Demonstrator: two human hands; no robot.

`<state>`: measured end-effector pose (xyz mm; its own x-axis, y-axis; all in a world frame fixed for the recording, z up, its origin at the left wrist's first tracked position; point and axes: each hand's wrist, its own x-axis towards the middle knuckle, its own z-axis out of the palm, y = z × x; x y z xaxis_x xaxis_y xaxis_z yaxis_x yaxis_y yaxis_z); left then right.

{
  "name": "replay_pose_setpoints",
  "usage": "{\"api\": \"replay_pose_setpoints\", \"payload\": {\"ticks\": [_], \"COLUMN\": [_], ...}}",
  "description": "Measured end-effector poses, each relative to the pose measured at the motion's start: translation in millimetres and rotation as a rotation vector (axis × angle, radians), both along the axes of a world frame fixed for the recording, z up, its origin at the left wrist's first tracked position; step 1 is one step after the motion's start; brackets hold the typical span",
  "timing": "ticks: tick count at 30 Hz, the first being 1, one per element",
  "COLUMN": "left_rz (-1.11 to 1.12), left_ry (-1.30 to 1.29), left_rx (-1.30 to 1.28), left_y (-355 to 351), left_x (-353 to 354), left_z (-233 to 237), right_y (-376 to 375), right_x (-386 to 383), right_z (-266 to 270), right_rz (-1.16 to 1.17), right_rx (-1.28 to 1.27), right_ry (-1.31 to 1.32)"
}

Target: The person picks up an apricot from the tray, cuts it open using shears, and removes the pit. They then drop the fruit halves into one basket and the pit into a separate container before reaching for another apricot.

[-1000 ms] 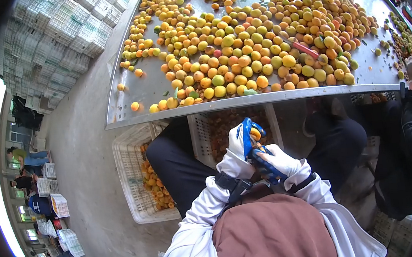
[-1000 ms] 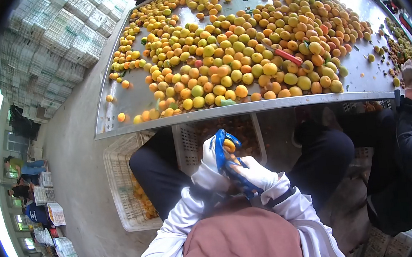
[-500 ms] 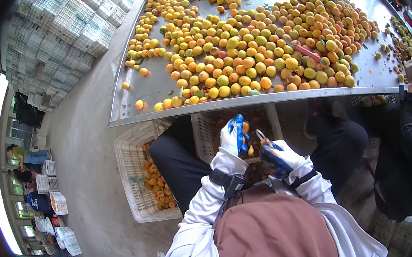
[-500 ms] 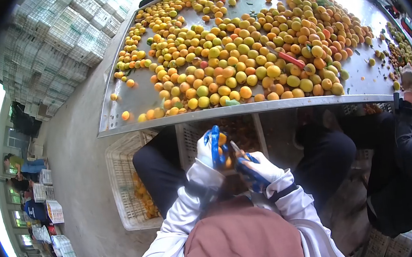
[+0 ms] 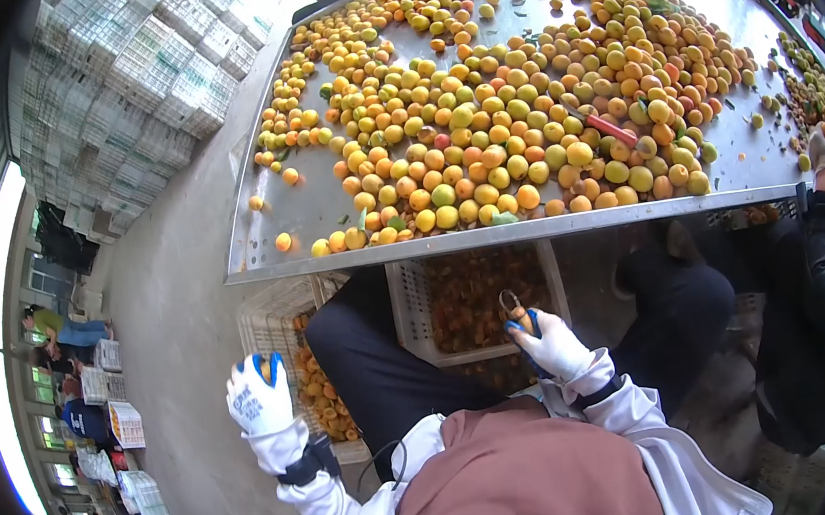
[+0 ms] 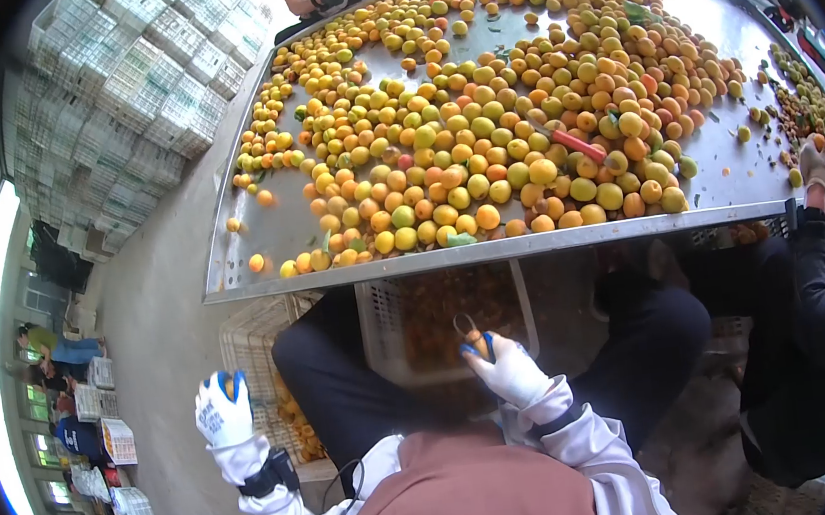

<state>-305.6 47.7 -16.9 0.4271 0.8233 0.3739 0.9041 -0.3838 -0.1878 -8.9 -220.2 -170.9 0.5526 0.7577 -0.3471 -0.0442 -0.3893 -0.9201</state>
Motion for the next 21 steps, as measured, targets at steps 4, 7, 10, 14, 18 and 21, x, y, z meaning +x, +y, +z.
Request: {"api": "replay_pose_setpoints", "payload": {"ticks": [4,7,10,14,18,21], "left_rz": [-0.297,-0.630,-0.863,-1.106,-1.204,-1.170], "left_ry": [-0.050,-0.222,-0.189,-0.020,0.324,0.188], "left_rx": [0.014,-0.079,-0.232,-0.573,-0.581,-0.496], "left_y": [2.3,1.7,-9.4,-20.2,-16.2,-2.3], "left_x": [34.4,123.3,219.9,311.6,349.3,350.4], "left_z": [5.3,5.7,0.2,-29.6,-59.7,-59.8], "right_y": [3.6,7.0,3.7,-2.2,-6.0,-7.6], "right_x": [-7.7,-8.1,-8.2,-5.1,-1.3,-0.8], "right_z": [-5.4,2.3,2.8,0.3,0.5,-1.3], "right_rz": [0.063,0.113,0.130,0.084,0.089,0.087], "right_rx": [0.012,-0.013,-0.034,-0.031,-0.043,-0.034], "right_ry": [-0.133,-0.250,-0.260,-0.260,-0.252,-0.260]}}
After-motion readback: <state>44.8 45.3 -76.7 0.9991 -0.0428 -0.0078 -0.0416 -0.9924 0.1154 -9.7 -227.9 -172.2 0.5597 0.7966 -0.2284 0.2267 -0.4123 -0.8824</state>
